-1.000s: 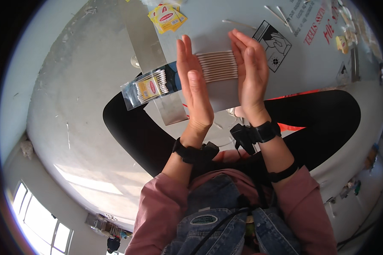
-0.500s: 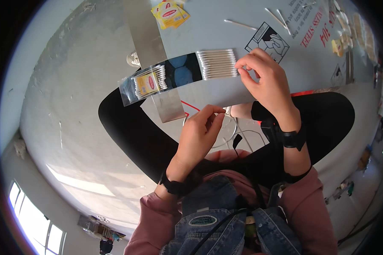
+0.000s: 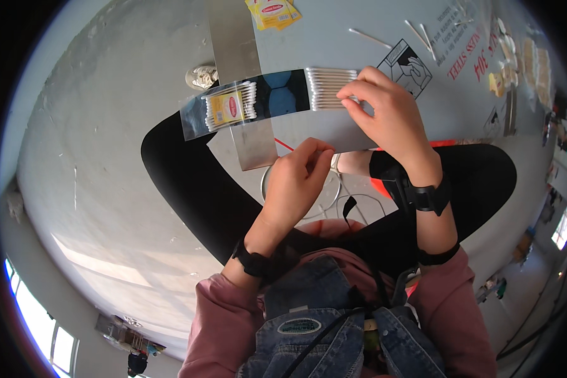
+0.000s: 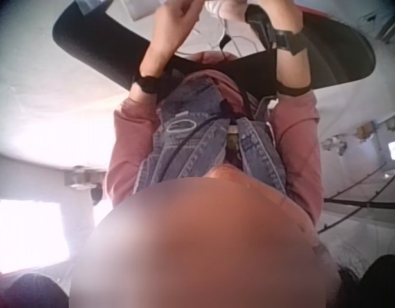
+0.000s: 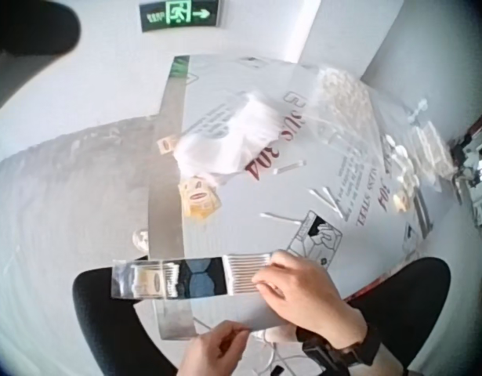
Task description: The person organizes cotton swabs into a row, places them into a plastic bag, and seals the bag with a sticker before repeating the process.
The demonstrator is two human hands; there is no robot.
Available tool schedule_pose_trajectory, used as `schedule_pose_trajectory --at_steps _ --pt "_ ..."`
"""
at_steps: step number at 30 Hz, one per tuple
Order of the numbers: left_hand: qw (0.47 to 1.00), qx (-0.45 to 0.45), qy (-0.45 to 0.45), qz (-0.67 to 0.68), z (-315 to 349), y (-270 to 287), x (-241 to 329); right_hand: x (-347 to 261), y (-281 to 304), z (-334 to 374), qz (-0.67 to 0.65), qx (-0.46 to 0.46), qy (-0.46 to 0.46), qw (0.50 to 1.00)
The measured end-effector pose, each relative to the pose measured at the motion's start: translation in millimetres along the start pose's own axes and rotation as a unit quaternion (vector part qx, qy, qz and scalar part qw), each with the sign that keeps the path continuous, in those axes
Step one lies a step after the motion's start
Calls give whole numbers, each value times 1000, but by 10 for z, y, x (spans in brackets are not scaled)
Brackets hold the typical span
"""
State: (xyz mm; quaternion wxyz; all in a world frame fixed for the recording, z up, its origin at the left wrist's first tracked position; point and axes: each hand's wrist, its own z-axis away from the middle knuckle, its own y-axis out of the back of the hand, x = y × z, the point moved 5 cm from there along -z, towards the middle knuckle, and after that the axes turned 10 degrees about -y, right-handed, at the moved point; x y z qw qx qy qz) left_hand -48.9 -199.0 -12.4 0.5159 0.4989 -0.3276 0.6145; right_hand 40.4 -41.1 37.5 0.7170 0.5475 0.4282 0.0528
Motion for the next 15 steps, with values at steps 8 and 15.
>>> schedule_pose_trajectory --at_steps 8,15 --pt "1000 -2 -1 25 5 11 9 -23 -26 19 -1 -8 -13 1000" --pt "1000 -4 9 25 -9 3 55 72 77 -145 -53 165 23 985"
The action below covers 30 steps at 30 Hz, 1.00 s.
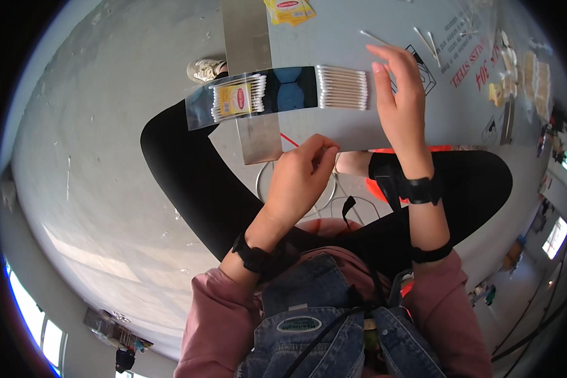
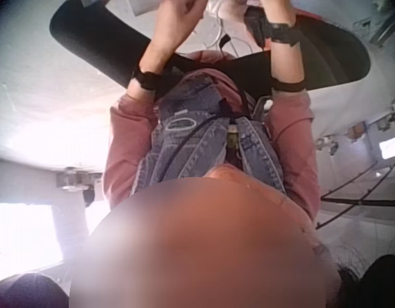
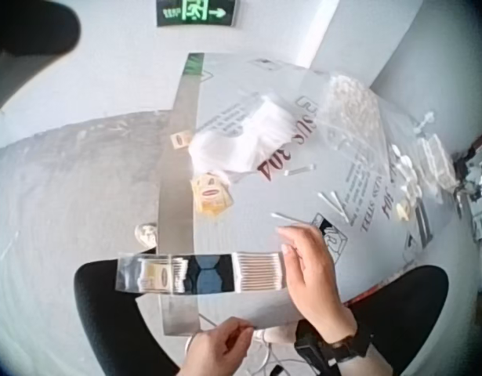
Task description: The person organizes cotton swabs into a row, places them into a plastic bag, and seals the bag with a sticker before repeating the process.
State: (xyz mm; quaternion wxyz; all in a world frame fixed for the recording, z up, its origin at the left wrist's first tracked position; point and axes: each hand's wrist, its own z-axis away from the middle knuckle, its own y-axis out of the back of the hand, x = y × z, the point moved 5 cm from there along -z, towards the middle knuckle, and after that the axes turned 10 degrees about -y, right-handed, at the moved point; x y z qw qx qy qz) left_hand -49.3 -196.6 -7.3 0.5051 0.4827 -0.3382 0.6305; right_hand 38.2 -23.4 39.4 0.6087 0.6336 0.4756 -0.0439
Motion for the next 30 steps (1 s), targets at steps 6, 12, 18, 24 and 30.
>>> schedule_pose_trajectory --at_steps 6,12,18,24,30 --pt "1000 -17 15 -8 8 8 -3 113 -386 47 -32 18 -57 998" --pt "1000 11 -6 5 22 49 -7 37 -610 114 97 44 2 994" --pt "962 208 -179 -3 33 764 351 6 -662 108 112 17 24 993" --pt "847 326 -265 -327 -304 1466 263 -117 -739 69 113 6 37 993" --pt "819 312 -257 -407 -533 1316 99 -363 -989 43 116 1 66 991"
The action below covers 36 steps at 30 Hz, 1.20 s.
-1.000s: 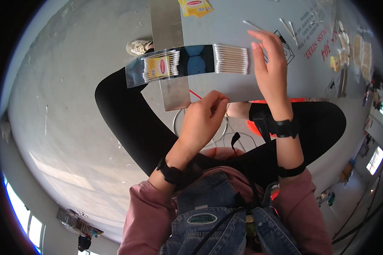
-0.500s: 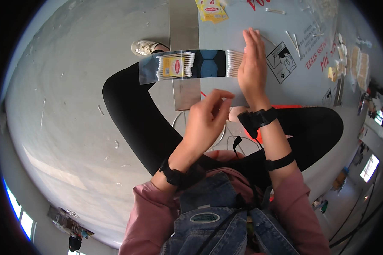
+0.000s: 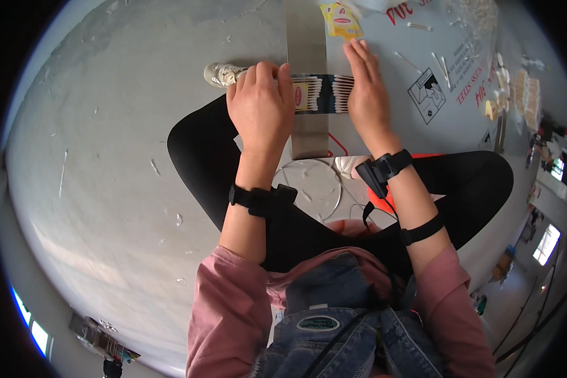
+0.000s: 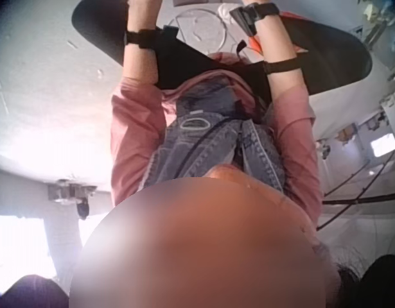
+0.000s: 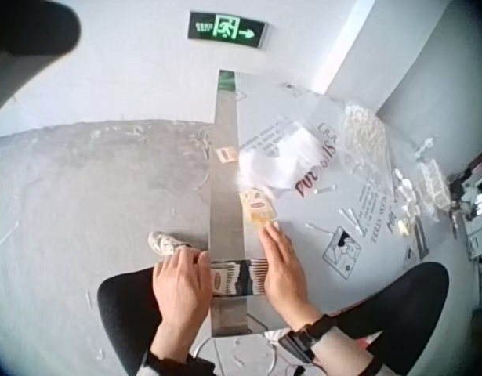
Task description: The person organizes cotton swabs into a row, places them into a plastic bag, and seals the bag with a sticker before repeating the process.
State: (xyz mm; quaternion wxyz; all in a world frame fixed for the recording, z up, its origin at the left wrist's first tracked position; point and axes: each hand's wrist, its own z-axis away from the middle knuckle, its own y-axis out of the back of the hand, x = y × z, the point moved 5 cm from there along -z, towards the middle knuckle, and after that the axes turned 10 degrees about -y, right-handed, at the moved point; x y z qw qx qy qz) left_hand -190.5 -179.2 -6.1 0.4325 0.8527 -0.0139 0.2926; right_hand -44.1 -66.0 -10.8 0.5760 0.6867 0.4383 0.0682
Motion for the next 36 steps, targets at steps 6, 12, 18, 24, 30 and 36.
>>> schedule_pose_trajectory --at_steps 6,12,18,24,30,36 --pt "994 -21 65 85 63 -234 -191 -204 -108 -39 2 -12 9 1000" --pt "981 -39 123 143 96 -305 -206 -288 -173 -59 -7 -14 11 1000" --pt "980 -34 125 151 82 -303 -209 -302 -188 -70 -13 -15 15 1000" --pt "978 -23 133 162 80 -288 -201 -313 -180 -62 -27 -20 25 999" --pt "975 -23 141 170 96 -294 -212 -342 -171 -48 -34 -30 34 998" --pt "981 -17 116 153 76 -262 -195 -365 -193 -104 -29 -14 4 999"
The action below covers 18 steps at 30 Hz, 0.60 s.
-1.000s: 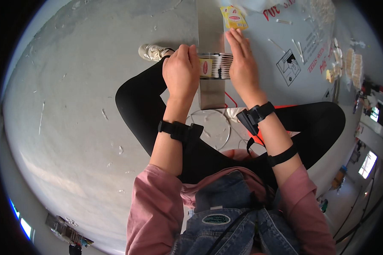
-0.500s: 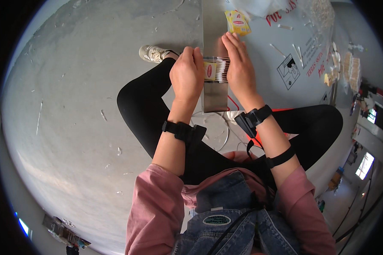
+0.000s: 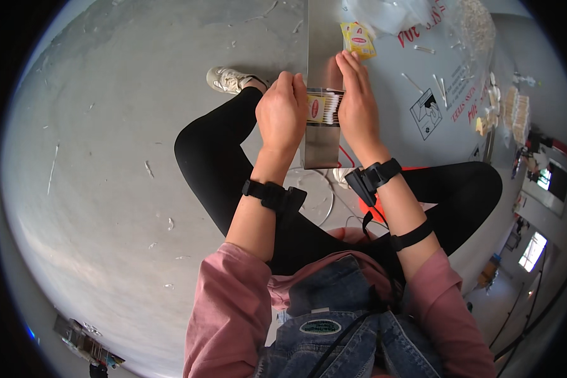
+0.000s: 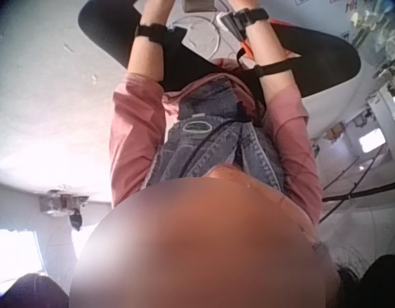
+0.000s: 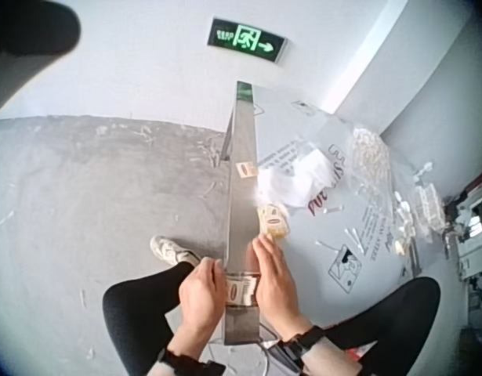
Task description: The person organizes cotton swabs into a row, places them into a plastic bag, and seals the bag with a sticker before repeating the process.
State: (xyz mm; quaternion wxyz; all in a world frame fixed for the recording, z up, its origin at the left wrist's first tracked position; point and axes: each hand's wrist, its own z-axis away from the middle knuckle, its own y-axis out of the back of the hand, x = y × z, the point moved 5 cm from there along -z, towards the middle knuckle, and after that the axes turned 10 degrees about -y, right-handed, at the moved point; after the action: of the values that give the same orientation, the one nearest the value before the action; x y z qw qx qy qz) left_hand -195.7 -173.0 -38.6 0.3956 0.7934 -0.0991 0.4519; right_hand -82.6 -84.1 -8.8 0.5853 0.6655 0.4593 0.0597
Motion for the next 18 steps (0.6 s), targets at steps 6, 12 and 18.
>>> schedule_pose_trajectory --at_steps 6,12,18 --pt "1000 -3 -5 -3 -12 -7 4 -12 -21 -34 -8 0 -7 1000" --pt "1000 -2 9 8 10 -26 -12 -14 -7 16 -26 -5 -5 1000" --pt "1000 5 13 10 16 -28 -27 -27 17 48 -31 -12 -13 999"
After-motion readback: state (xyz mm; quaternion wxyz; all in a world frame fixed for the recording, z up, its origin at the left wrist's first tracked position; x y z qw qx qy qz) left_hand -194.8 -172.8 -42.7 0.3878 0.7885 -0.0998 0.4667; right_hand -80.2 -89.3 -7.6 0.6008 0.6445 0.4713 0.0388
